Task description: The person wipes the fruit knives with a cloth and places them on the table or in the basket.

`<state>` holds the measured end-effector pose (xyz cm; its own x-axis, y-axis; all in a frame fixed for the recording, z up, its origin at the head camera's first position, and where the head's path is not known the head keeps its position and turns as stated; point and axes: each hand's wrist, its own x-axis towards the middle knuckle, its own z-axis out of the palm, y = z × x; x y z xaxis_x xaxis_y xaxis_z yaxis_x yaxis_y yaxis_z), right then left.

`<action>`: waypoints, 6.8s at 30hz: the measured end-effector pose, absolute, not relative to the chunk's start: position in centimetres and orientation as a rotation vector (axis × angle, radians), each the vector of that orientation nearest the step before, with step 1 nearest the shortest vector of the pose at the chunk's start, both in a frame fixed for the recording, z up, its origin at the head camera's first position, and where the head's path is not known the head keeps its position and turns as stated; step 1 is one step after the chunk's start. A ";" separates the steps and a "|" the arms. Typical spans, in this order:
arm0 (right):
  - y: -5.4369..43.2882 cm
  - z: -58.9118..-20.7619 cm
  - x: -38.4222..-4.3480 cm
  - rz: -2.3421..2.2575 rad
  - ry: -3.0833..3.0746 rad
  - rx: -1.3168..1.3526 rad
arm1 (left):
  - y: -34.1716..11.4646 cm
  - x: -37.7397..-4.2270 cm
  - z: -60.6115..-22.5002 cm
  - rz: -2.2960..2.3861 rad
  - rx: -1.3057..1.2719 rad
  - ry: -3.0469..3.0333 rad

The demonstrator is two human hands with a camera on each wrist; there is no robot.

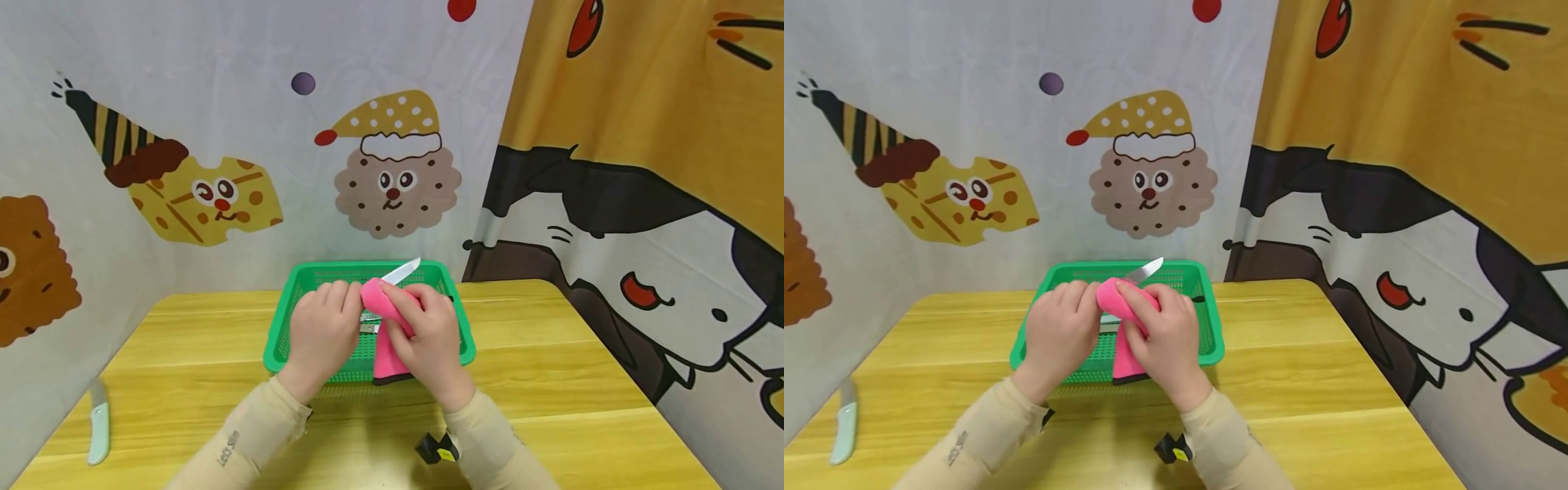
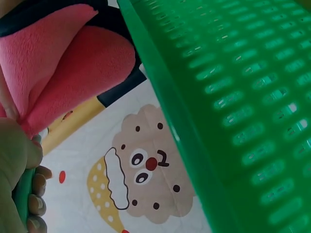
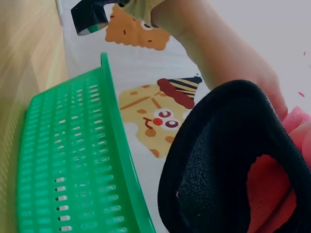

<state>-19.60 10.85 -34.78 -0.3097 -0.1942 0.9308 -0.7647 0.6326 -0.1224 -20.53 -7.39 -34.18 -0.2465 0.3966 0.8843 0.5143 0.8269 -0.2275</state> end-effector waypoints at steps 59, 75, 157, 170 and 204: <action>15.1 -34.3 -20.5 0.969 -1.776 0.407 | -7.3 -20.9 -34.0 -0.285 -0.710 -1.731; 11.9 -34.5 -19.7 0.851 -1.738 0.667 | -6.5 -21.3 -34.1 -0.330 -0.713 -1.743; 11.8 -34.1 -18.7 0.817 -1.719 0.709 | -5.4 -20.8 -33.5 -0.373 -0.696 -1.699; 11.3 -34.9 -19.2 0.807 -1.797 0.683 | -5.1 -20.9 -34.2 -0.387 -0.690 -1.738; 13.5 -34.7 -19.8 0.838 -1.799 0.538 | -5.8 -20.8 -35.0 -0.367 -0.719 -1.727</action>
